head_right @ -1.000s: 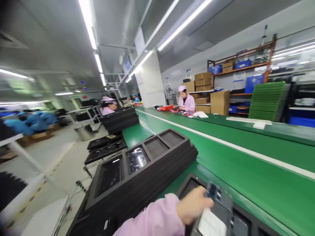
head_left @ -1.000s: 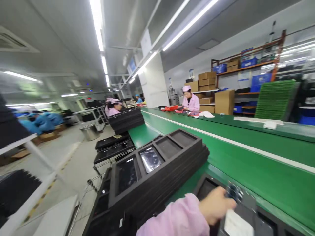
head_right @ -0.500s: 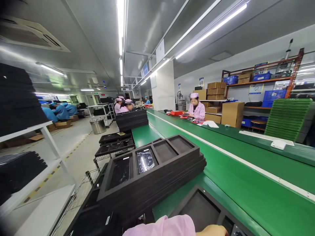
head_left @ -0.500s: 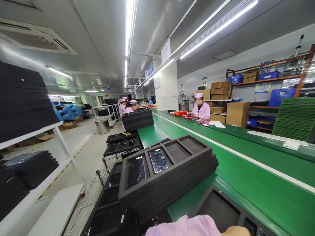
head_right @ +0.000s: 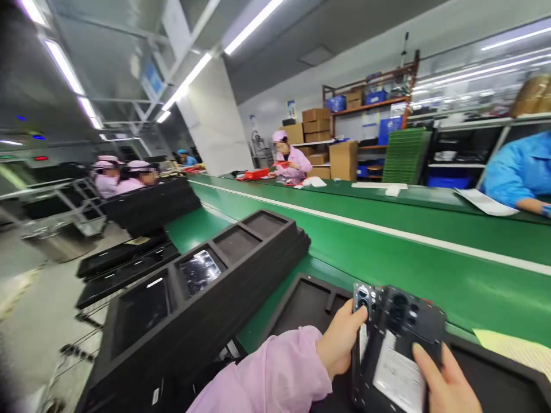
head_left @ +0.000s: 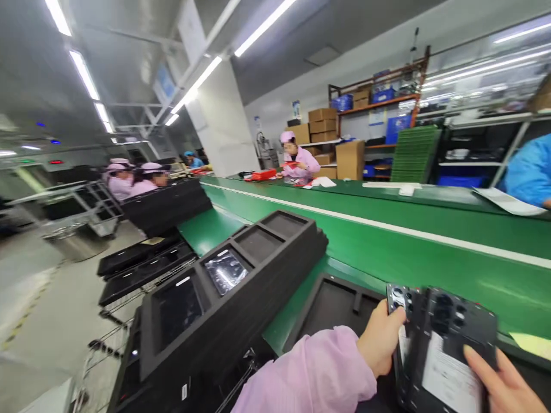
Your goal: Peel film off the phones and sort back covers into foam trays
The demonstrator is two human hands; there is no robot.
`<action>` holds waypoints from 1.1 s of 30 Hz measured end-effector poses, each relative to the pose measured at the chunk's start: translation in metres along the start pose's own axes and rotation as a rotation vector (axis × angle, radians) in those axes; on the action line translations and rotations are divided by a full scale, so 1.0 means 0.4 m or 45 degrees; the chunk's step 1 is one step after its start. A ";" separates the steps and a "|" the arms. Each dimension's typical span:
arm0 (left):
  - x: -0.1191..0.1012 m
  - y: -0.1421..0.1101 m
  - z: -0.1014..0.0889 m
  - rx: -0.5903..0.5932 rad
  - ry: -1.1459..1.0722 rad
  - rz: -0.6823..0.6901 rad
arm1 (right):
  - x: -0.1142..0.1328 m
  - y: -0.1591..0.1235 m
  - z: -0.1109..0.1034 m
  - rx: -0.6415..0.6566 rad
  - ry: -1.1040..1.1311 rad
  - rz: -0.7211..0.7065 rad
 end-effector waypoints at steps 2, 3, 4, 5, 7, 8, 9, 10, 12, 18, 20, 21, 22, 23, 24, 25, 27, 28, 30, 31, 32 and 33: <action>0.009 -0.016 0.051 0.094 -0.032 -0.007 | -0.036 -0.020 -0.001 -0.090 0.094 0.239; 0.010 -0.027 0.070 0.133 -0.033 0.000 | -0.045 -0.026 0.008 -0.089 0.125 0.326; 0.006 -0.037 0.085 0.167 -0.026 0.022 | -0.047 -0.030 0.014 -0.080 0.130 0.372; 0.000 -0.046 0.098 0.200 -0.016 0.049 | -0.045 -0.033 0.015 -0.076 0.126 0.384; -0.019 -0.059 0.118 0.279 0.008 0.115 | -0.020 -0.037 -0.008 -0.114 0.082 0.265; -0.034 -0.063 0.126 0.327 0.043 0.185 | -0.004 -0.043 -0.029 -0.159 0.064 0.168; -0.048 -0.067 0.134 0.378 0.095 0.277 | 0.014 -0.051 -0.051 -0.204 0.048 0.059; -0.059 -0.072 0.142 0.434 0.162 0.376 | 0.030 -0.062 -0.067 -0.228 0.034 -0.042; -0.063 -0.088 0.155 0.541 0.295 0.559 | 0.049 -0.084 -0.080 -0.200 0.019 -0.170; -0.015 -0.120 0.147 0.622 0.378 0.816 | 0.101 -0.141 -0.085 -0.177 -0.048 -0.446; -0.020 -0.135 0.160 0.714 0.426 0.998 | 0.130 -0.155 -0.086 -0.158 -0.086 -0.593; -0.021 -0.142 0.167 0.771 0.450 1.074 | 0.137 -0.158 -0.084 -0.123 -0.096 -0.631; -0.018 -0.145 0.172 0.816 0.463 1.110 | 0.136 -0.157 -0.081 -0.074 -0.096 -0.634; -0.012 -0.144 0.174 0.856 0.460 1.105 | 0.127 -0.153 -0.076 -0.021 -0.089 -0.604; -0.003 -0.141 0.174 0.883 0.435 1.064 | 0.110 -0.147 -0.070 0.037 -0.076 -0.542; 0.008 -0.136 0.171 0.893 0.402 0.999 | 0.089 -0.142 -0.061 0.100 -0.056 -0.465; 0.028 -0.127 0.159 0.853 0.363 0.873 | 0.049 -0.137 -0.045 0.197 -0.008 -0.351; 0.034 -0.126 0.153 0.823 0.367 0.836 | 0.034 -0.137 -0.039 0.220 0.013 -0.331; 0.040 -0.127 0.142 0.770 0.387 0.809 | 0.018 -0.139 -0.035 0.223 0.045 -0.348; 0.040 -0.128 0.138 0.753 0.398 0.808 | 0.013 -0.140 -0.036 0.214 0.055 -0.365; 0.037 -0.129 0.135 0.739 0.402 0.815 | 0.010 -0.139 -0.036 0.205 0.060 -0.375; 0.034 -0.129 0.133 0.730 0.402 0.821 | 0.010 -0.139 -0.037 0.200 0.062 -0.383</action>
Point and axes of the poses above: each hand's wrist, its own y-axis towards the middle knuckle, its own z-axis out of the palm, x = y × z, the point moved 9 cm from there along y, towards the middle knuckle, and after that the axes turned 4 degrees about z, right-handed, at the moved point
